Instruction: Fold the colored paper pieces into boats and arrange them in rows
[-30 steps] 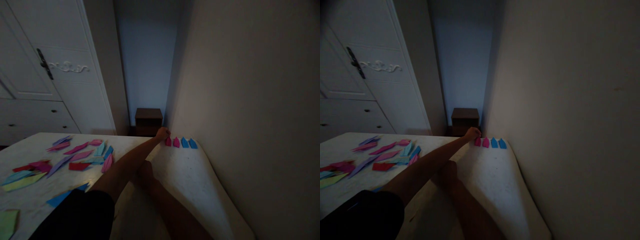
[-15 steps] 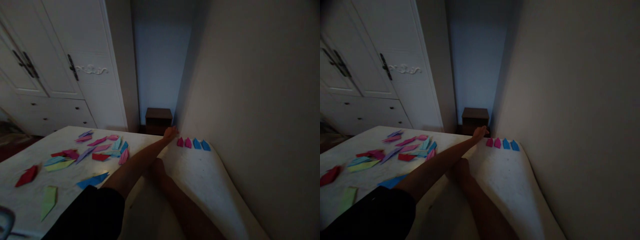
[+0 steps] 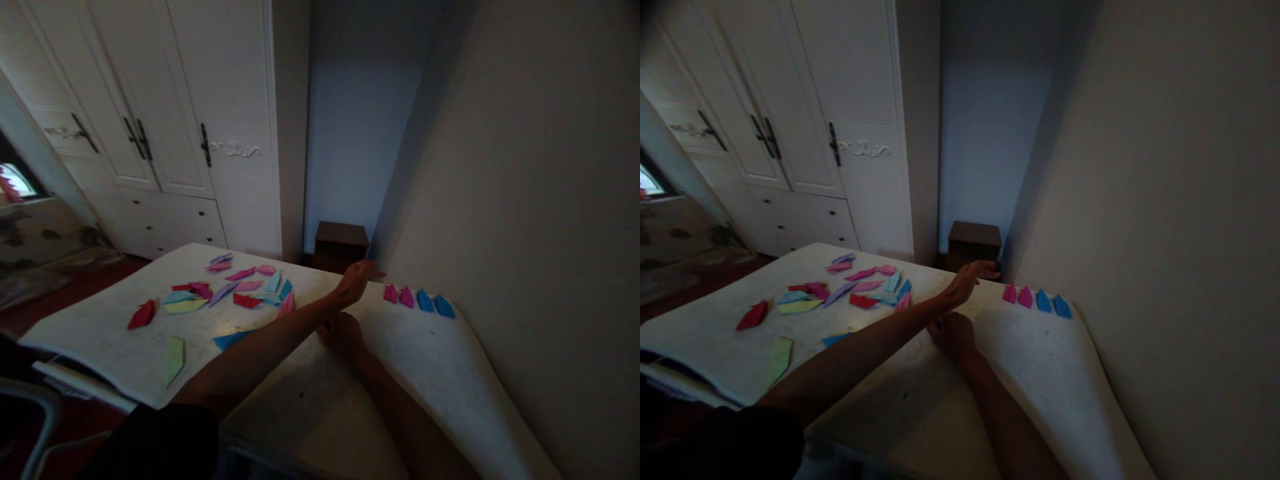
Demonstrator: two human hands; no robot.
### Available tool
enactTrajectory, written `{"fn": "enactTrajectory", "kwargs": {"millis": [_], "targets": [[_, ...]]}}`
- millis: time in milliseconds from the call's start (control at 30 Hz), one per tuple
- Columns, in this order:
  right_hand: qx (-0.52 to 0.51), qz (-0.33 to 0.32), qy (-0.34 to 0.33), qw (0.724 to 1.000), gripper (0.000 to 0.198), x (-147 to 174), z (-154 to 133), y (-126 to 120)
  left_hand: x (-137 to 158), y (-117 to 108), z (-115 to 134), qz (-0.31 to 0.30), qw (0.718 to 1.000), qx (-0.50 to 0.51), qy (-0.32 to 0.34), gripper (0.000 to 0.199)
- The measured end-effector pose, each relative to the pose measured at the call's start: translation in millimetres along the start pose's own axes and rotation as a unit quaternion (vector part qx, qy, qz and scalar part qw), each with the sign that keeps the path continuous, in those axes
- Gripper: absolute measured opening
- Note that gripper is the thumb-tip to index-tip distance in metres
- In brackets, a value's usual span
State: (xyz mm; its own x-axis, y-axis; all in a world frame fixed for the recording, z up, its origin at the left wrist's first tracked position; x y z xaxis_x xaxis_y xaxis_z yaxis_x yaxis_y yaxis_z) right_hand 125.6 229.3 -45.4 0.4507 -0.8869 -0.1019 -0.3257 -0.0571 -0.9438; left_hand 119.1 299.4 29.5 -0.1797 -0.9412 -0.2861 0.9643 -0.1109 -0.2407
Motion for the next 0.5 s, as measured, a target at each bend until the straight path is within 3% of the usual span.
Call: {"fn": "enactTrajectory", "kwargs": {"millis": [167, 367, 500], "targets": [[-0.034, 0.038, 0.011, 0.999, 0.023, 0, 5, -1, 58, -37, 24, 0.008, 0.998, 0.0, 0.061, 0.043], [-0.101, 0.07, -0.048, 0.991, 0.039, 1, 2, -4, 142, -95, 22, 0.044, 0.999, -0.002, 0.025, 0.038], [-0.131, 0.087, -0.057, 0.986, 0.043, 2, 4, -5, 194, -126, 14, 0.044, 0.997, -0.062, 0.007, 0.034]]}}
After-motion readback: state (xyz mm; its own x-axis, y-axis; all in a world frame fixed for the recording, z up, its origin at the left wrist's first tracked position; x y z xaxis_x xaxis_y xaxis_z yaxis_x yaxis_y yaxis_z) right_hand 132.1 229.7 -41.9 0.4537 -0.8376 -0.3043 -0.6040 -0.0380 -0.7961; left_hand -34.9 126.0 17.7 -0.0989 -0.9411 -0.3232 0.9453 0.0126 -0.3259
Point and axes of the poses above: each hand's wrist, its own x-axis away from the middle knuckle, its own y-axis out of the palm, z = x × y, the point moved 6 cm from there along -x, towards the middle knuckle
